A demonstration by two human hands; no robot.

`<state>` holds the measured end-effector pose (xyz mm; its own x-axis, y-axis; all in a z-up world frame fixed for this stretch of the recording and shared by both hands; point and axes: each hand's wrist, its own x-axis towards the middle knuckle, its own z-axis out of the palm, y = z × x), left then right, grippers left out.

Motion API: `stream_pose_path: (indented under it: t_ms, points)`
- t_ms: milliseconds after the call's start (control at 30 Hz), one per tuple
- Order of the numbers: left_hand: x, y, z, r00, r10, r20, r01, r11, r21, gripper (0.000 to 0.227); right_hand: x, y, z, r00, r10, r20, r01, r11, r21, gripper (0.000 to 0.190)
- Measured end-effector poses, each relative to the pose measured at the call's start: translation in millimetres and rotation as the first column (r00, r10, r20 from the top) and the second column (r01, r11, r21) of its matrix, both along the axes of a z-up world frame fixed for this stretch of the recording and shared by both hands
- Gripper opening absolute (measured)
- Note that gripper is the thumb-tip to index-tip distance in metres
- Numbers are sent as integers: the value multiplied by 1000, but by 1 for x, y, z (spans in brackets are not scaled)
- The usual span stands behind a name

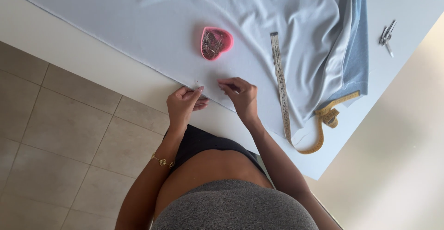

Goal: The person measures a light blue fabric on a white table using a measuring tape and ruler. They then pick up pins from a pink heart-shaped container and insert them into the fabric along the measured edge to secure it.

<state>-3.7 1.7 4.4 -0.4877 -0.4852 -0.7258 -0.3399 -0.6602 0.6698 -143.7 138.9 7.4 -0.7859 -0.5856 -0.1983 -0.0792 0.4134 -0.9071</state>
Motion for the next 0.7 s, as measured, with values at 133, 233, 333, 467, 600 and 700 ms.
stream_pose_path:
  t_ms: [133, 233, 333, 467, 600, 700]
  points:
    - [0, 1, 2, 1000, -1, 17, 1, 1000, -5, 31, 4, 16, 8, 973, 77, -219, -51, 991, 121, 14]
    - [2, 0, -2, 1000, 5, 22, -5, 1000, -4, 29, 2, 23, 6, 938, 129, -322, -78, 983, 166, 13]
    - [5, 1, -1, 1000, -4, -2, 4, 1000, -22, 29, 14, 4, 31, 988, 76, -137, -73, 997, 25, 10]
    - [3, 2, 0, 1000, 15, 18, -14, 999, -32, 26, 35, -10, -3, 993, 111, -36, -112, 993, -22, 12]
    - [3, 2, 4, 1000, 25, 7, -25, 999, -45, 25, 37, -10, -13, 992, 123, 16, -123, 992, 1, 11]
    - [3, 3, 1, 1000, 26, -5, -27, 998, -49, 26, 36, -9, -12, 990, 142, -2, -142, 990, 10, 11]
